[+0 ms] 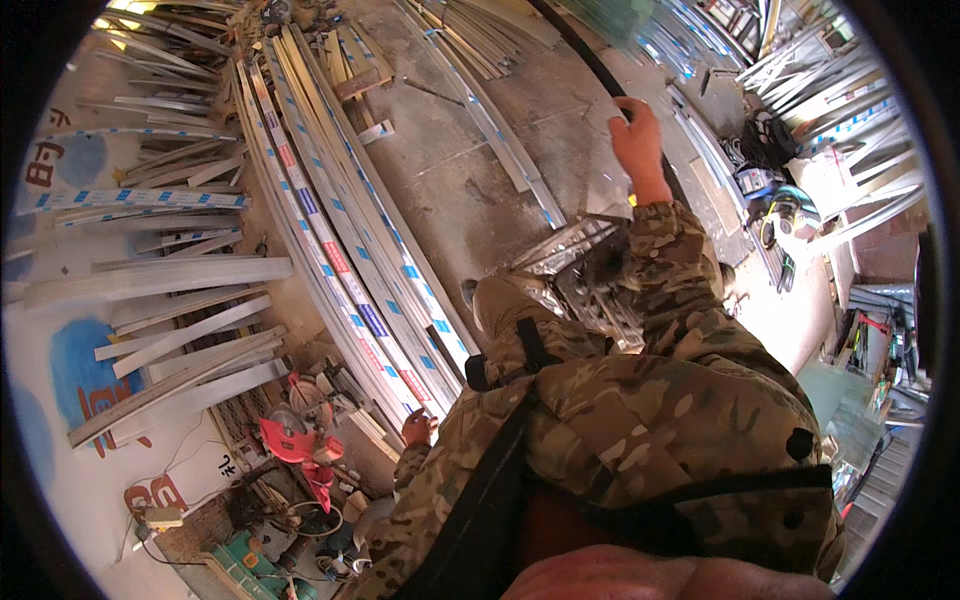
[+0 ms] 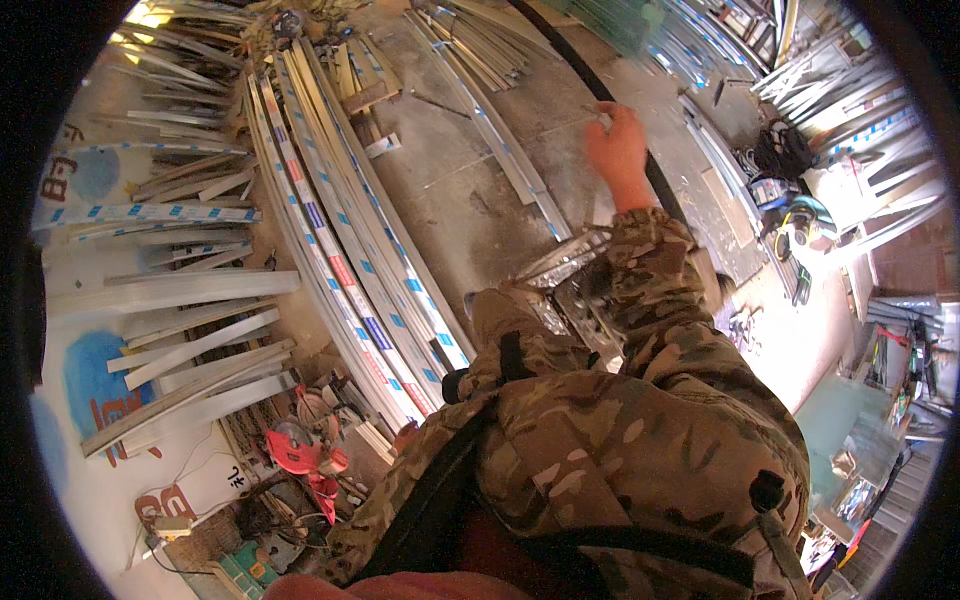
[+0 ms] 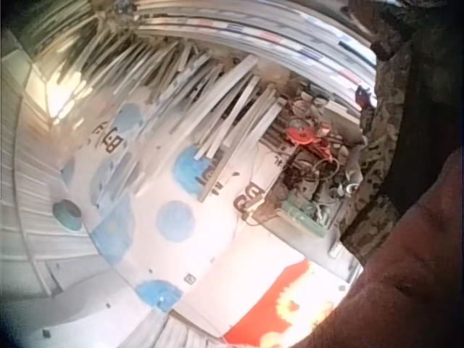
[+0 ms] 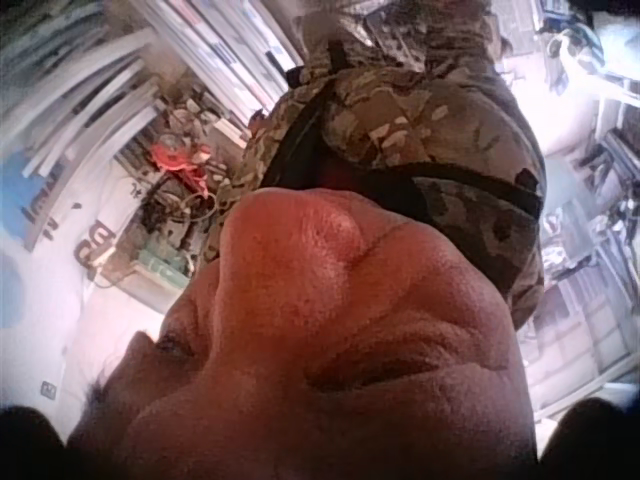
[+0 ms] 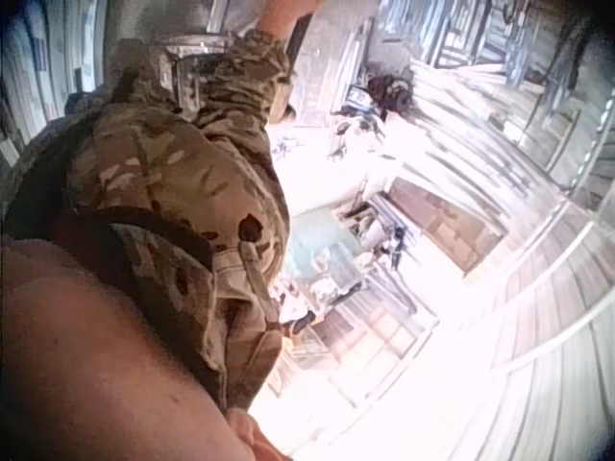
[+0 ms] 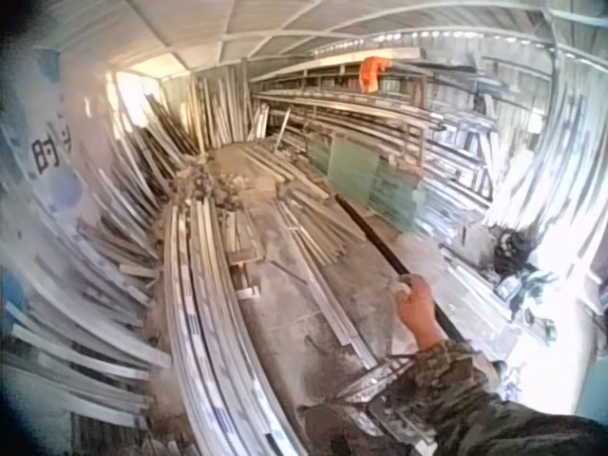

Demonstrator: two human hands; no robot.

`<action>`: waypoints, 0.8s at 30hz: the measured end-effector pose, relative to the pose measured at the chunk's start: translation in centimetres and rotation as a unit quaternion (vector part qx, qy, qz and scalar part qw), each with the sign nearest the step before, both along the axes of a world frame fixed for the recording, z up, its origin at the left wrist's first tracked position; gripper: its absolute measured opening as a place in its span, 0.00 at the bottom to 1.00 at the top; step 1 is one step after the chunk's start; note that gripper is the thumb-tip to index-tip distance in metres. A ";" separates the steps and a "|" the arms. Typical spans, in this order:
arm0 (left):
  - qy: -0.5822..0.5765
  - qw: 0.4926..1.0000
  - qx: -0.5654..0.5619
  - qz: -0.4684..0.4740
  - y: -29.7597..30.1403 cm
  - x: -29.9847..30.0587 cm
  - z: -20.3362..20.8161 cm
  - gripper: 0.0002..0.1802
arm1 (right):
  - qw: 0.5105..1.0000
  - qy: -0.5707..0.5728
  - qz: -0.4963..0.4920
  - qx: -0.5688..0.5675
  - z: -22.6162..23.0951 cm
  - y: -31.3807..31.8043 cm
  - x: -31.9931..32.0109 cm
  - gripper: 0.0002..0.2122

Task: The person retrieves long metal profiles from a storage area, carries them to a workbench, and assembles them into a rectangular frame using small green plastic connectors. The person then gathers additional profiles and returns to the workbench to continue assembly.

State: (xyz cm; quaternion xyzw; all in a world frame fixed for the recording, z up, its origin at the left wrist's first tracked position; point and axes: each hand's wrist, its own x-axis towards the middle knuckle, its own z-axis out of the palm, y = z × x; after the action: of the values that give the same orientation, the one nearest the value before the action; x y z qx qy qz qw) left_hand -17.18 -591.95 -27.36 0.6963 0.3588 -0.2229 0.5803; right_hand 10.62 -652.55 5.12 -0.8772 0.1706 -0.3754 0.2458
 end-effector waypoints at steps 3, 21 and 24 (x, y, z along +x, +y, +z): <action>0.061 0.982 0.083 -0.159 3.3 2.6 -7.2 0.13 | 0.989 0.030 -0.110 -0.091 -0.9 -3.3 5.1 0.19; 0.072 0.974 -0.215 -0.002 -2.4 50.7 -4.8 0.20 | 0.960 0.262 -0.098 0.031 3.5 -7.5 39.1 0.25; 0.122 0.986 -0.109 -0.033 -2.7 56.8 -5.7 0.19 | 0.949 0.292 -0.101 0.062 3.9 -8.9 42.5 0.23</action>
State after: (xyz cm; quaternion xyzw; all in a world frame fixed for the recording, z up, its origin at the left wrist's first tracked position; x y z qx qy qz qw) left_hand 39.65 -594.63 -33.06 0.6077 0.3774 -0.3632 0.5969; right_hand 53.08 -661.44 9.02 -0.9097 0.3458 -0.1141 0.1998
